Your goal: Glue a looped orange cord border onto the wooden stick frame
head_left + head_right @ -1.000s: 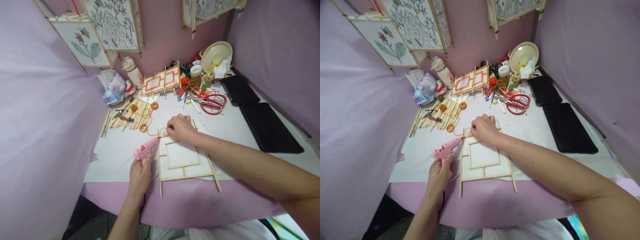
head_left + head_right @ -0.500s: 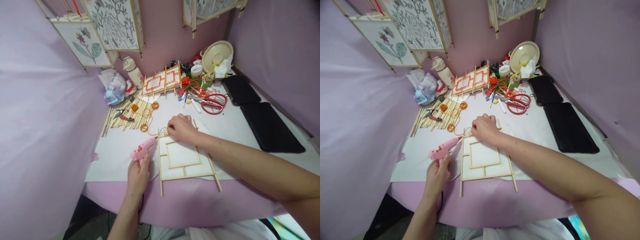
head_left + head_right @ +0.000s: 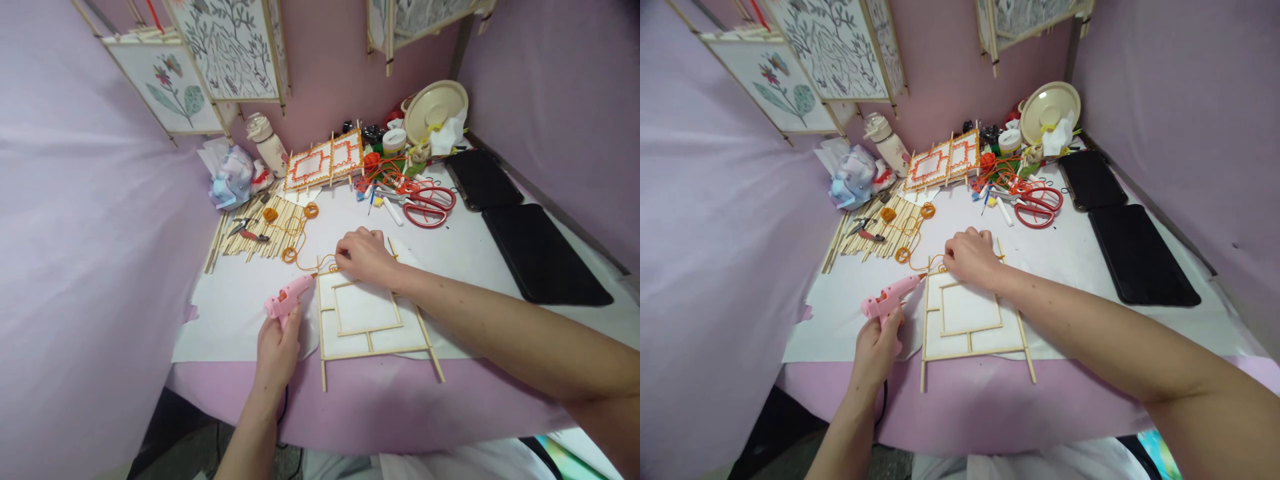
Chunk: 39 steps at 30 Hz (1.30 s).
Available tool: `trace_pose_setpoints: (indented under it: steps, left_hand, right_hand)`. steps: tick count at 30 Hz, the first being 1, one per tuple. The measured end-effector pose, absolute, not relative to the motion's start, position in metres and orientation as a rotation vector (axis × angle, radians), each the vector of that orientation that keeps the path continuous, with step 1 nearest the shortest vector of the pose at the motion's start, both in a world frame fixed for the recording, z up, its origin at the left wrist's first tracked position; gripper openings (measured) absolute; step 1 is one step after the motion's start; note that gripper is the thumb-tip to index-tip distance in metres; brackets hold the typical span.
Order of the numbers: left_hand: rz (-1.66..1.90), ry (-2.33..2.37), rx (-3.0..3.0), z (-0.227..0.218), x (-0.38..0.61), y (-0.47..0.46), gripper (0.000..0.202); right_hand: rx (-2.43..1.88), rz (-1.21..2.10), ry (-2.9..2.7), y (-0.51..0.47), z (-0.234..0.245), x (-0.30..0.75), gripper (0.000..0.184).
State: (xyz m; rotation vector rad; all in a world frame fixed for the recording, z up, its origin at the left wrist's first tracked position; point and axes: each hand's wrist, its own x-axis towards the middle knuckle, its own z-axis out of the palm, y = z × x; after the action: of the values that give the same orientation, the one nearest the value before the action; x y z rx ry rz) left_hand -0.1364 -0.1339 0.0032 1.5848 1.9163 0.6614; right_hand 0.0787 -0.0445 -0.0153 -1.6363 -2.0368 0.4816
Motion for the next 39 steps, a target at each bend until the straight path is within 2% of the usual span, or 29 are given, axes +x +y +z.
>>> trace_pose_setpoints:
  steps: [39]
  left_hand:
    - [0.590,1.885,1.625,-0.0036,-0.1400,-0.1325,0.043]
  right_hand:
    - [-1.620,0.463,-2.014,-0.0445,-0.0178,0.0787,0.023]
